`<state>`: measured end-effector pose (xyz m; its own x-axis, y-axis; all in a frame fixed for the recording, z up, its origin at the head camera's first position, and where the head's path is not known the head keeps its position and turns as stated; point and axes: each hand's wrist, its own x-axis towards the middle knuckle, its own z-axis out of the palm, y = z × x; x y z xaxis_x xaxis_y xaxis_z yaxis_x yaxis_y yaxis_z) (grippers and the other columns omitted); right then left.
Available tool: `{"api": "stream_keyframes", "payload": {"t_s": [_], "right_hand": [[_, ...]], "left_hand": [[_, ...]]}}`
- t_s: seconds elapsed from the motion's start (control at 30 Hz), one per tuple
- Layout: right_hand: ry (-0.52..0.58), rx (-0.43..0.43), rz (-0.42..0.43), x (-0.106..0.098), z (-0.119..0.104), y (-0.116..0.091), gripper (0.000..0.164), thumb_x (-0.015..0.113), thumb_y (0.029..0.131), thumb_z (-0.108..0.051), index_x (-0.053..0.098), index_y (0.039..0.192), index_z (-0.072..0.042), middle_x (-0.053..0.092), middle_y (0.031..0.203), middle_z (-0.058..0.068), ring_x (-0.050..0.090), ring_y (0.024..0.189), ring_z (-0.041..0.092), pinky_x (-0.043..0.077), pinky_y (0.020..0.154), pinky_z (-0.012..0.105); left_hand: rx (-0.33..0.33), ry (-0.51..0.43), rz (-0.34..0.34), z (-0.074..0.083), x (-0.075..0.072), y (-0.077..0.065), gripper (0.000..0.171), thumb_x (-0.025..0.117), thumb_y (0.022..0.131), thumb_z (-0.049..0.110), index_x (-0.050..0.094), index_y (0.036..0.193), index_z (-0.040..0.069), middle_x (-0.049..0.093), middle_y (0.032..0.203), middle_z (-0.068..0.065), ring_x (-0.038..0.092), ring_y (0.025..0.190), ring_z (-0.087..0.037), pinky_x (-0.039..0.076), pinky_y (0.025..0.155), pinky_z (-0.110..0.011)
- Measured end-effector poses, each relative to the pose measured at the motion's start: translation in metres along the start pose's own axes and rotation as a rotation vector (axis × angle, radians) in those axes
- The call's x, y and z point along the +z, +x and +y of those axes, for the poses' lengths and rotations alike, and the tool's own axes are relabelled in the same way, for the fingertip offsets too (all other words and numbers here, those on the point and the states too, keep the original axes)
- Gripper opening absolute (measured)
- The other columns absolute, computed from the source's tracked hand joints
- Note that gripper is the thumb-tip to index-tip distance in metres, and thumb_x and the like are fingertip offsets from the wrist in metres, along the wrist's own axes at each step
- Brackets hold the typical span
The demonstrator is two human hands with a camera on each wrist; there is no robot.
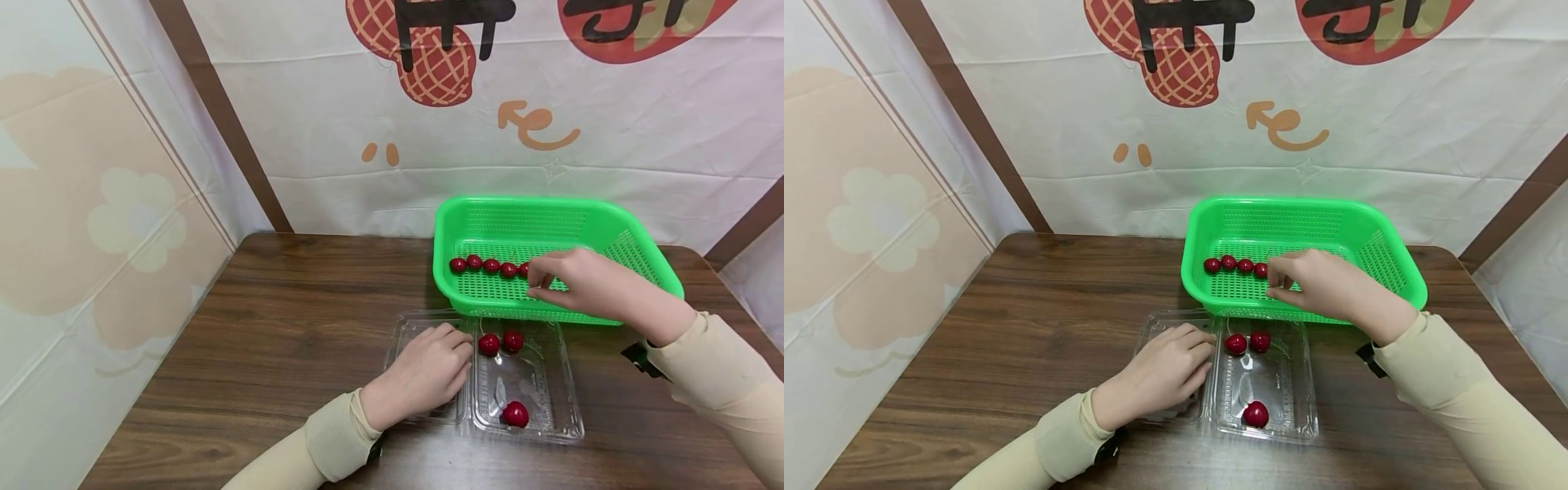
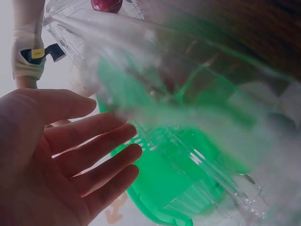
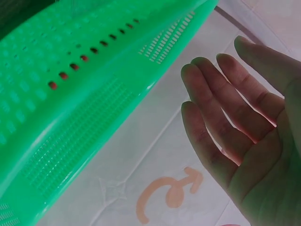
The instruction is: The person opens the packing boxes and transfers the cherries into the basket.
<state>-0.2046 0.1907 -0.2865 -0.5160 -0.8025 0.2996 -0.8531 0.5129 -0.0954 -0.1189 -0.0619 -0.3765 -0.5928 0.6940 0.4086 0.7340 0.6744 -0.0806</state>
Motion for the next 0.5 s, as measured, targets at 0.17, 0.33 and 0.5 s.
{"api": "stream_keyframes", "payload": {"t_s": [0.17,0.33,0.5], "right_hand": [[0.000,-0.016,0.013,0.005,-0.009,-0.003,0.017,0.072,0.075,-0.017,0.056,0.076,-0.023,0.056,0.073,-0.017,0.049,0.063,-0.005,0.047,0.053,0.023],[0.003,-0.006,-0.002,0.012,-0.017,-0.007,0.016,0.071,0.076,-0.019,0.056,0.076,-0.024,0.056,0.073,-0.018,0.049,0.063,-0.005,0.047,0.052,0.022],[0.009,-0.012,-0.007,0.018,-0.024,-0.010,0.014,0.070,0.077,-0.022,0.056,0.076,-0.025,0.054,0.073,-0.018,0.047,0.061,-0.005,0.046,0.051,0.020]], "left_hand": [[0.002,0.001,0.008,-0.001,0.001,0.000,0.017,0.055,0.084,0.020,0.068,0.090,0.011,0.067,0.102,-0.001,0.054,0.096,-0.016,0.049,0.076,-0.029],[0.001,0.002,0.010,-0.001,0.001,0.000,0.017,0.055,0.084,0.020,0.068,0.089,0.011,0.067,0.101,0.000,0.054,0.095,-0.016,0.049,0.075,-0.029],[-0.005,-0.003,-0.005,-0.001,0.001,0.000,0.016,0.055,0.084,0.021,0.068,0.089,0.012,0.066,0.101,0.001,0.054,0.095,-0.015,0.048,0.075,-0.028]]}}
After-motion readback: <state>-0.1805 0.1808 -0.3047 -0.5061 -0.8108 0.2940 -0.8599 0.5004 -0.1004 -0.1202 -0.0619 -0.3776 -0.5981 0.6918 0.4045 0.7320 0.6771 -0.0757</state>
